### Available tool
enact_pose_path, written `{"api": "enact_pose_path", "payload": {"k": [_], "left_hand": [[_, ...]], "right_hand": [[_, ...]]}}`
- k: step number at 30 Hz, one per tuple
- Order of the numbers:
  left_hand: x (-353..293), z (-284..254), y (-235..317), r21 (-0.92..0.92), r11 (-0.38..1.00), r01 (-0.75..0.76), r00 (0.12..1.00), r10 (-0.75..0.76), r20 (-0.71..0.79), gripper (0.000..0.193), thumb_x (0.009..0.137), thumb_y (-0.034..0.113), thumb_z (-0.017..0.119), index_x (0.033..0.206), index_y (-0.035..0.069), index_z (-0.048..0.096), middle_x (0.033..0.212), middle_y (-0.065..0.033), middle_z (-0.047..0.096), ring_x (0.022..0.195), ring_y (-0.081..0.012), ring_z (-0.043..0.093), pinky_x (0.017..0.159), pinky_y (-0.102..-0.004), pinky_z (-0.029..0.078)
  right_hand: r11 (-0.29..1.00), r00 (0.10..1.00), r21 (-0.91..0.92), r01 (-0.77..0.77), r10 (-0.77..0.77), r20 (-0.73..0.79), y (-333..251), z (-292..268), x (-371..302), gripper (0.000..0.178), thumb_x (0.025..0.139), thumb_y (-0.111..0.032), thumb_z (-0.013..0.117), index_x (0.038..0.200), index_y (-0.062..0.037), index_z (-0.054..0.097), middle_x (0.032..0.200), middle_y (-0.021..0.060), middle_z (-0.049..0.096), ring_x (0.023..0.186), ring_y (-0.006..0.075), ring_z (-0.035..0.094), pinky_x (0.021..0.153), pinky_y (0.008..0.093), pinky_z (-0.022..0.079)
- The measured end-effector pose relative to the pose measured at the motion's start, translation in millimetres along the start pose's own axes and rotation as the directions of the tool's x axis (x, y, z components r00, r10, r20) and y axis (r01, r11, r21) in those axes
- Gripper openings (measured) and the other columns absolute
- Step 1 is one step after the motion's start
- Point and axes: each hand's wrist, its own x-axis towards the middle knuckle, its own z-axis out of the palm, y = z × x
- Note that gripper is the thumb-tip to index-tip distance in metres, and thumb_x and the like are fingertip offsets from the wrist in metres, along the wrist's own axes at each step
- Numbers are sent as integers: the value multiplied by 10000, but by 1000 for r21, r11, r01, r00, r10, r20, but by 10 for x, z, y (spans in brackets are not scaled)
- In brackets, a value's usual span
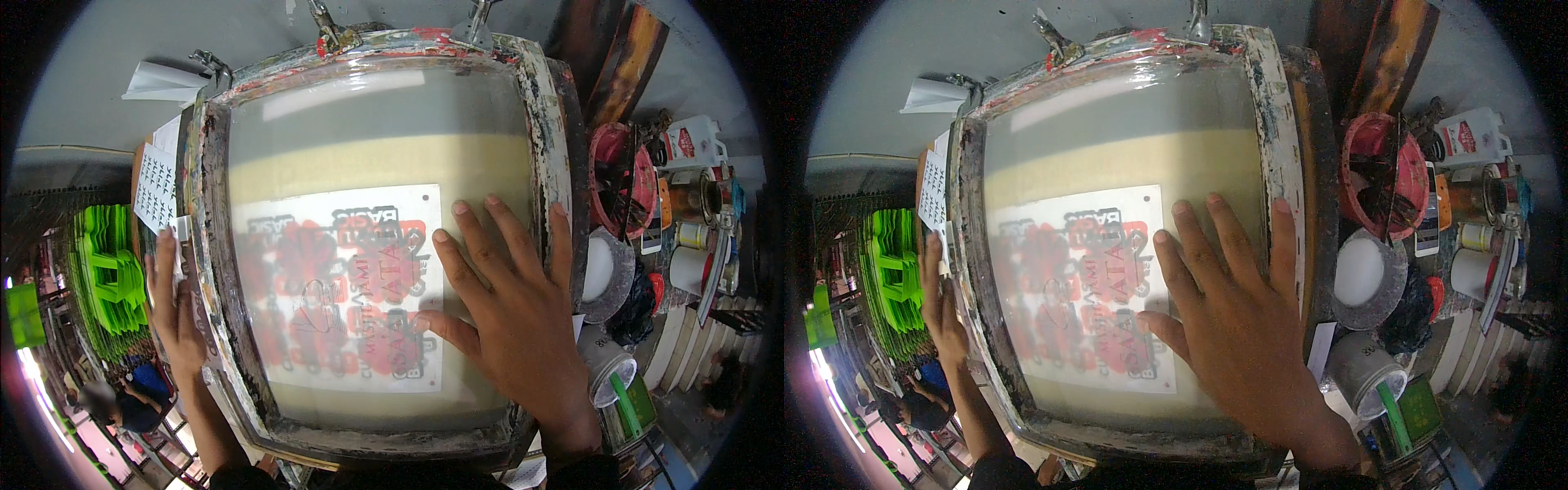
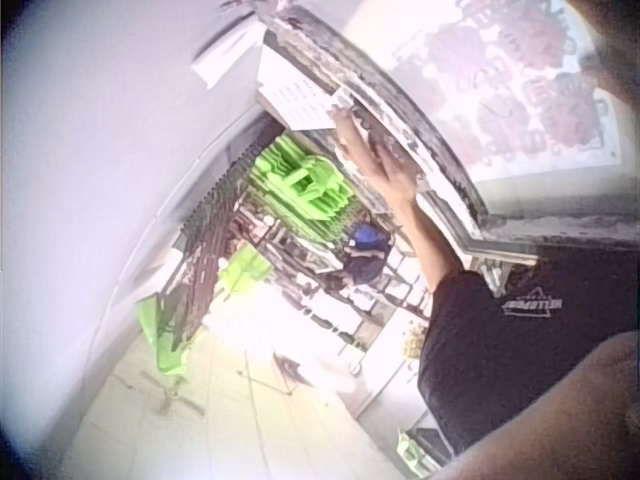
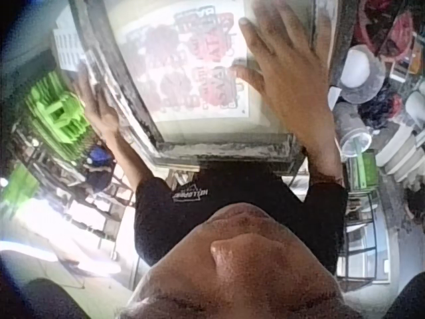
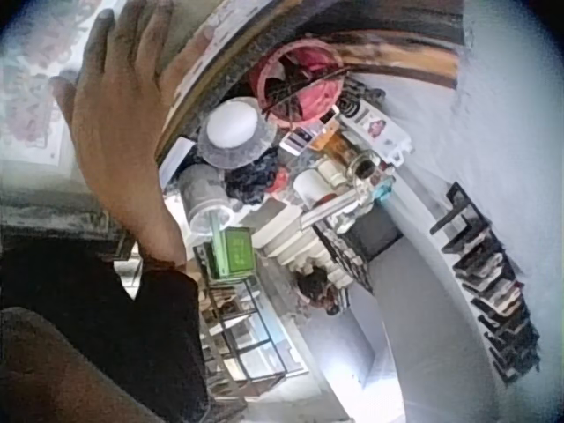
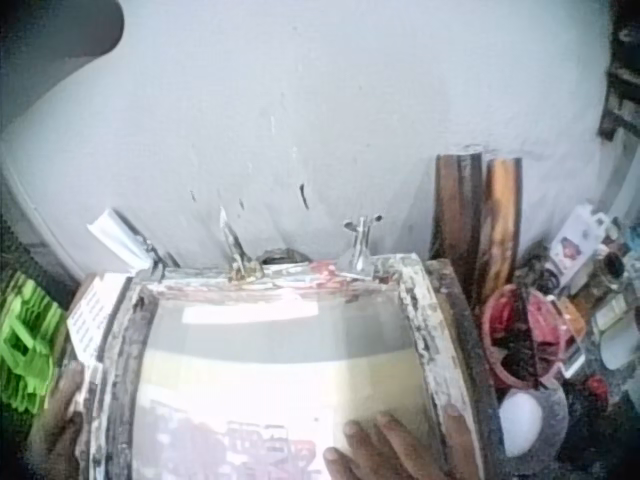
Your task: The person prepares a screen for printing by aligning a printed graphic sheet and securing it with tape onto a canvas bag placed on a light table, then lowers a screen frame over it.
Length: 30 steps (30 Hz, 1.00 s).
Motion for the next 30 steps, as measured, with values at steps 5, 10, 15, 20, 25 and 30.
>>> {"api": "enact_pose_path", "payload": {"k": [5, 10, 15, 20, 25, 30], "left_hand": [[363, -58, 790, -23, 939, -345, 869, 328, 371, 482, 958, 174, 616, 1414, 16, 601, 1532, -203, 526, 1483, -358, 430, 1248, -512, 260], [553, 559, 1436, -74, 812, -579, 664, 522, 536, 515, 981, 255, 621, 1445, 40, 563, 1590, -182, 445, 1473, -343, 419, 1244, -556, 241], [558, 723, 1522, -56, 806, -589, 682, 533, 501, 534, 997, 263, 603, 1464, 13, 534, 1587, -181, 440, 1473, -329, 409, 1247, -546, 228], [510, 733, 1571, -17, 804, -594, 710, 534, 460, 486, 998, 269, 599, 1408, 8, 586, 1565, -170, 473, 1450, -318, 435, 1245, -547, 237], [449, 813, 1570, 30, 793, -608, 732, 546, 407, 448, 1001, 269, 597, 1364, 7, 615, 1540, -160, 508, 1433, -307, 456, 1245, -541, 246], [460, 838, 1558, 44, 781, -623, 728, 559, 396, 419, 1005, 268, 589, 1338, 17, 633, 1516, -151, 534, 1410, -302, 484, 1241, -536, 265]], "right_hand": [[1000, 999, -28, 10, -11, -31, -12, 57, -6, 615, 957, -510, 621, 1358, -44, 639, 1498, 167, 539, 1453, 360, 401, 1223, 670, 138], [998, 998, -57, 36, -39, -56, -41, 31, -2, 572, 973, -457, 622, 1375, -50, 631, 1515, 145, 525, 1441, 361, 402, 1222, 668, 143], [996, 991, -82, 40, -50, -123, -16, 69, -22, 456, 990, -347, 619, 1365, -89, 644, 1494, 113, 549, 1384, 340, 454, 1203, 656, 182], [998, 975, -7, 61, -62, -212, 114, 61, 172, 189, 913, -210, 667, 1029, -76, 732, 1160, 94, 707, 1157, 273, 604, 1120, 590, 309], [988, 990, 144, 48, -27, -140, 363, -60, 583, 82, 873, -127, 706, 871, -52, 740, 895, 110, 752, 881, 290, 696, 901, 463, 480], [930, 989, 340, 136, -146, 4, 623, -118, 956, 122, 822, -141, 762, 827, -19, 755, 778, 128, 738, 674, 236, 687, 628, 354, 525]]}}
